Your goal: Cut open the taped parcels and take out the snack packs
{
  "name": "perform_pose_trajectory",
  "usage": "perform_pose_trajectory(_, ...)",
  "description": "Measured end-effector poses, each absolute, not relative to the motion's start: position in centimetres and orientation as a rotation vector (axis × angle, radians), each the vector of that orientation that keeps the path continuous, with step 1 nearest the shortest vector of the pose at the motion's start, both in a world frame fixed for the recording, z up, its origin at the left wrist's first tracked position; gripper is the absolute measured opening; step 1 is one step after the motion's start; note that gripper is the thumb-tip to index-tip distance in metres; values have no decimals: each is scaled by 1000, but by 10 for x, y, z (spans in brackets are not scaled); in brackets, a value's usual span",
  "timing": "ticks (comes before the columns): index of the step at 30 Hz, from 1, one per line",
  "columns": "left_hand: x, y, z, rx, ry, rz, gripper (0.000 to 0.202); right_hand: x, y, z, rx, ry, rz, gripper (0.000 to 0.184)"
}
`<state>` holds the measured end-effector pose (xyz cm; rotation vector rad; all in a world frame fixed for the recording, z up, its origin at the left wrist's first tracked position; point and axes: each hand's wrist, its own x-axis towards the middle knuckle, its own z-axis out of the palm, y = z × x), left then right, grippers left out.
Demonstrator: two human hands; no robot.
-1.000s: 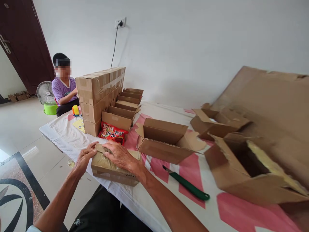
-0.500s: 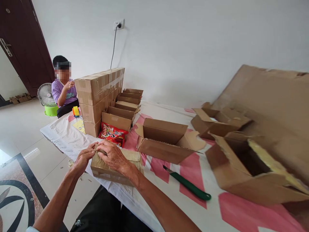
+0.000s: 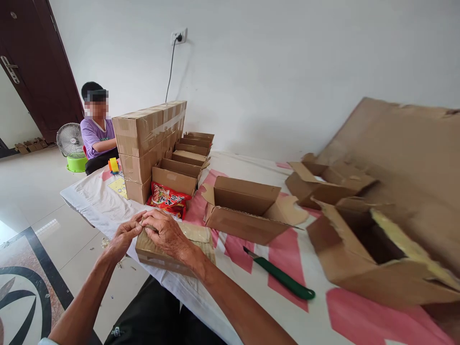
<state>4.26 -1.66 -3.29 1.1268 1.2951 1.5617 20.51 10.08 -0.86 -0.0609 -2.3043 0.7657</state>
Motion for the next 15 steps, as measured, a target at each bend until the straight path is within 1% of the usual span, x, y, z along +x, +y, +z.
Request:
perform_pose_trajectory(3,44,-19,-33,1110,1298,1577,47,205,101,-10,-56,-2311,767,23)
perform_pose_trajectory(10,49,-26,-23,1067,1321,1556,40,203,103,-14,-109,-2287,774,22)
perform_pose_trajectory(15,49,-26,-25,1062,1306,1575,38,203,101,-14,-93,-2279,731,22)
